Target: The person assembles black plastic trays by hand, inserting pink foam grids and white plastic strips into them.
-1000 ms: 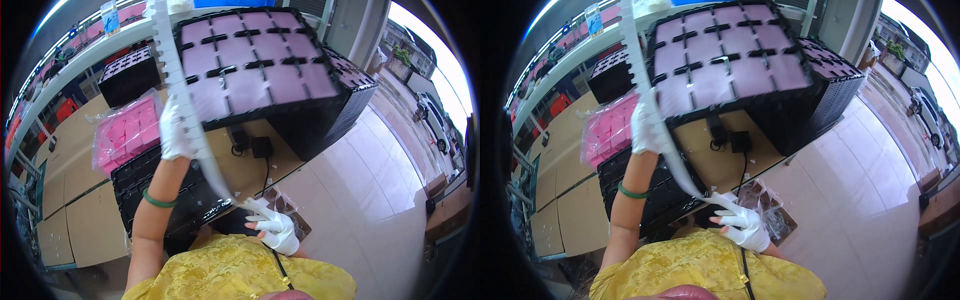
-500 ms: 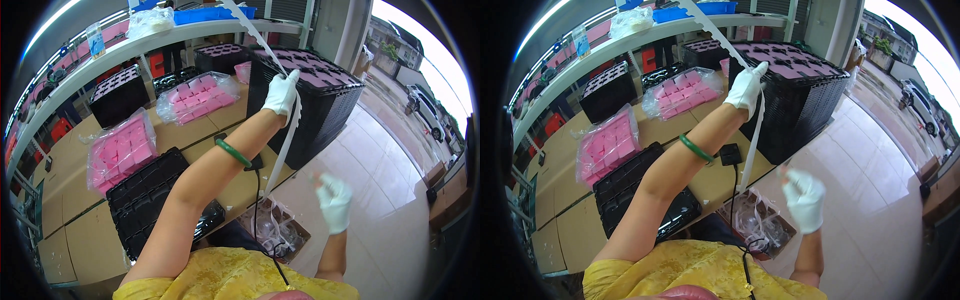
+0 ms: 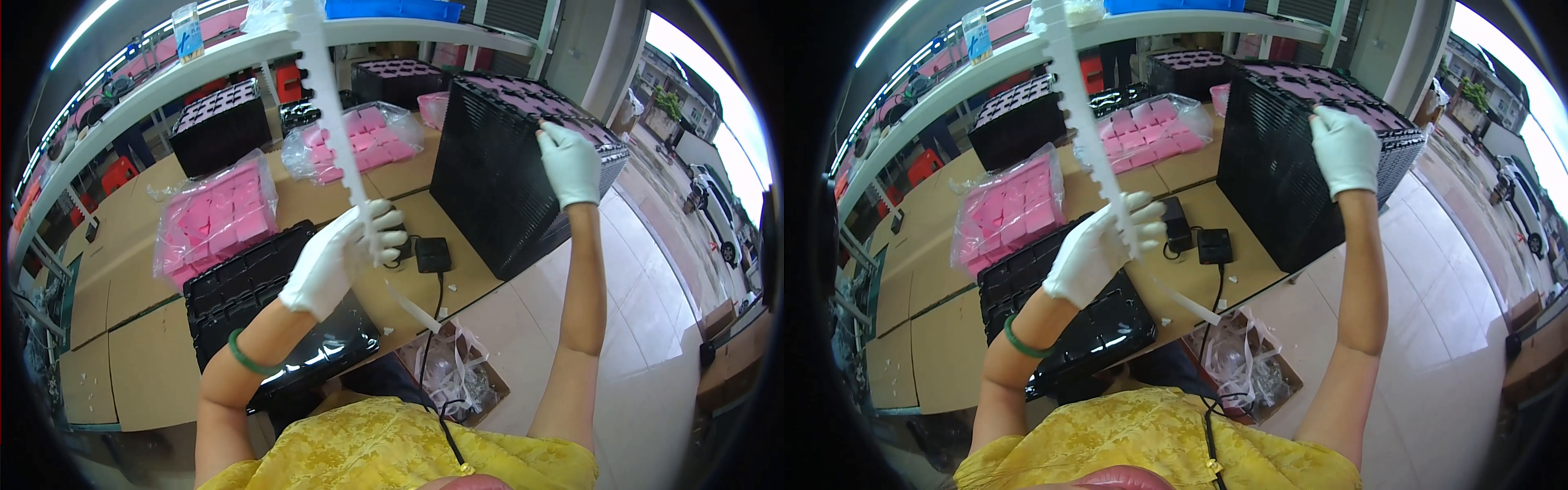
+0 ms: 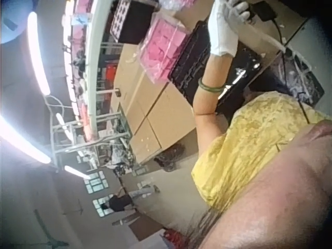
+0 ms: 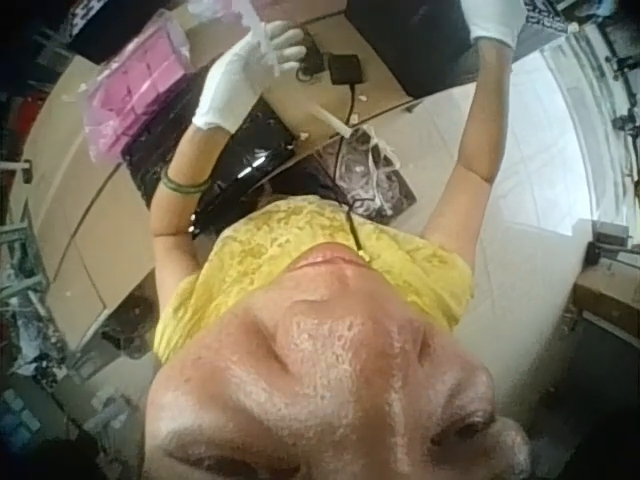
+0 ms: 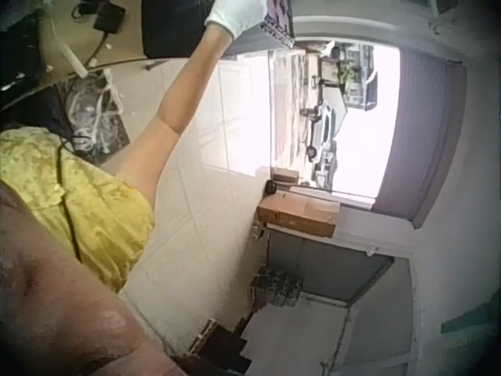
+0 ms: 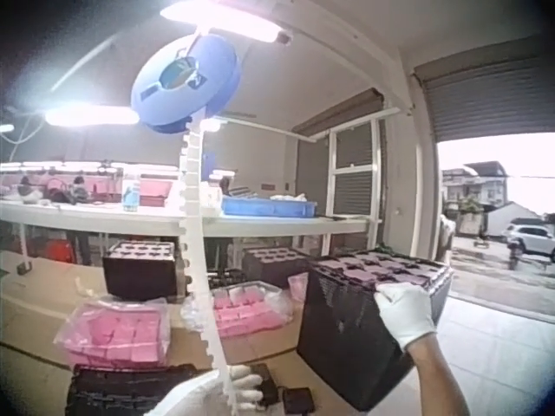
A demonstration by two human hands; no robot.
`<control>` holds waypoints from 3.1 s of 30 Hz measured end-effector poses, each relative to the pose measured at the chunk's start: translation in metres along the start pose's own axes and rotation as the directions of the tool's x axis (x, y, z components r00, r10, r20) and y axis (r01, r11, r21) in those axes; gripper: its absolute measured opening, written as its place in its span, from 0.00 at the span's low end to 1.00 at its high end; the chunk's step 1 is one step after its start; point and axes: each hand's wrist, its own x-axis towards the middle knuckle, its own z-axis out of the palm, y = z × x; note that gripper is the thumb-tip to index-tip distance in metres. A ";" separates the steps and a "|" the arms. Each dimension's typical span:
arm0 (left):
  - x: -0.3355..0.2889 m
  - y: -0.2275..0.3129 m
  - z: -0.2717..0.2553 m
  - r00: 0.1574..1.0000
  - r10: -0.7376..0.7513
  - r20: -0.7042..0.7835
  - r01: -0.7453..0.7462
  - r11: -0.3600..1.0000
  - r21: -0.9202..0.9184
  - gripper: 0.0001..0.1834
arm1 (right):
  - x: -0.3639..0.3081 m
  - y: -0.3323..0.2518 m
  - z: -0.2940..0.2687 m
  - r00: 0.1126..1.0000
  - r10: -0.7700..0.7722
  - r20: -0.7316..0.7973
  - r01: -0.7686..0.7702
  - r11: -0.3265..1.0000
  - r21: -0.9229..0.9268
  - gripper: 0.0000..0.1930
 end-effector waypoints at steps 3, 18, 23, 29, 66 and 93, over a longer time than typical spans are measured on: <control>-0.046 0.002 -0.024 0.997 0.004 -0.075 -0.001 0.999 0.039 0.30 | 0.010 0.010 -0.003 0.998 0.034 0.047 -0.029 0.994 -0.106 0.16; -0.136 -0.016 -0.048 0.991 -0.001 -0.135 -0.023 0.984 -0.179 0.36 | 0.035 -0.012 -0.036 0.953 0.041 0.299 0.063 0.941 -0.331 0.20; -0.133 -0.018 -0.047 0.994 -0.007 -0.112 -0.016 0.980 -0.201 0.36 | 0.050 -0.017 -0.033 0.937 -0.003 0.350 0.174 0.871 -0.460 0.22; -0.131 -0.024 -0.048 0.997 -0.012 -0.077 -0.012 0.952 -0.305 0.39 | 0.040 -0.007 -0.022 0.946 -0.148 0.287 0.272 0.842 -0.465 0.21; -0.168 -0.052 -0.046 1.000 0.006 -0.009 -0.005 1.000 0.031 0.16 | -0.159 -0.249 0.157 0.504 -0.553 0.663 -0.441 0.496 0.748 0.13; -0.167 -0.050 -0.058 0.988 -0.064 0.143 0.032 0.975 0.220 0.17 | -0.131 -0.303 0.248 0.264 -0.711 0.651 0.458 0.687 0.564 0.10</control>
